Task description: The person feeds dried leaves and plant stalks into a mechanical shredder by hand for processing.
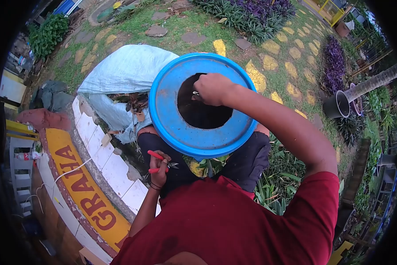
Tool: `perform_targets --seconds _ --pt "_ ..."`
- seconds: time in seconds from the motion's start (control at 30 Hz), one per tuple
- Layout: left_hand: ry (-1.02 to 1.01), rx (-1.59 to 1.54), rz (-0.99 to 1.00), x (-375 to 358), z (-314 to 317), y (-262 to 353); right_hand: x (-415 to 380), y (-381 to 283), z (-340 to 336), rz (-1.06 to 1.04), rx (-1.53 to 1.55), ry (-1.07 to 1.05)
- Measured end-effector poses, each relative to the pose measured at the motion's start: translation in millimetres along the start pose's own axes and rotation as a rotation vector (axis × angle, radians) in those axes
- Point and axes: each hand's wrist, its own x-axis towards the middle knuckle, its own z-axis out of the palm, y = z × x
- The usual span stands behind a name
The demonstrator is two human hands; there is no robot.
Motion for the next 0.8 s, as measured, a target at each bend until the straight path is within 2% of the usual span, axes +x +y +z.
perform_targets --seconds 0.1,0.17,0.23,0.33,0.37,0.43,0.47,0.53,0.6,0.63,0.67,0.7,0.77,0.8 --pt "0.011 -0.002 0.008 -1 2 0 0 -2 28 0.006 -0.004 -0.058" --pt "0.003 0.012 0.006 -1 0 -2 -4 -2 39 0.048 0.053 -0.249" --pt "-0.006 0.026 0.008 -1 -3 -4 -2 -1 32 0.035 0.064 -0.265" --pt "-0.004 0.005 0.011 -2 -3 -5 4 -9 -6 0.054 0.016 -0.164" --pt "-0.002 0.004 0.005 -2 -3 -3 8 -6 -6 0.057 0.012 -0.165" --pt "-0.001 0.000 0.001 -1 -1 -2 16 0 0 0.014 0.002 0.056" --pt "-0.004 0.009 0.000 -1 -2 -3 18 -1 8 0.012 -0.001 0.057" --pt "-0.006 0.015 0.001 -1 -2 -3 18 -5 27 0.033 -0.072 -0.115" --pt "0.010 0.022 -0.017 -3 -1 0 14 -7 43 0.025 -0.038 -0.165" --pt "0.009 0.021 -0.017 -3 -1 0 11 -10 41 0.020 -0.001 -0.213" --pt "0.010 0.010 -0.023 -3 -1 0 15 -13 36 0.087 0.075 -0.373" --pt "0.010 0.001 -0.032 -4 -2 0 19 -14 30 0.087 0.078 -0.374" --pt "-0.001 -0.003 -0.010 -3 -3 -3 17 -24 -6 0.234 0.099 -0.537" --pt "-0.009 -0.007 0.009 -2 -4 -5 17 -22 -11 0.239 0.099 -0.534"
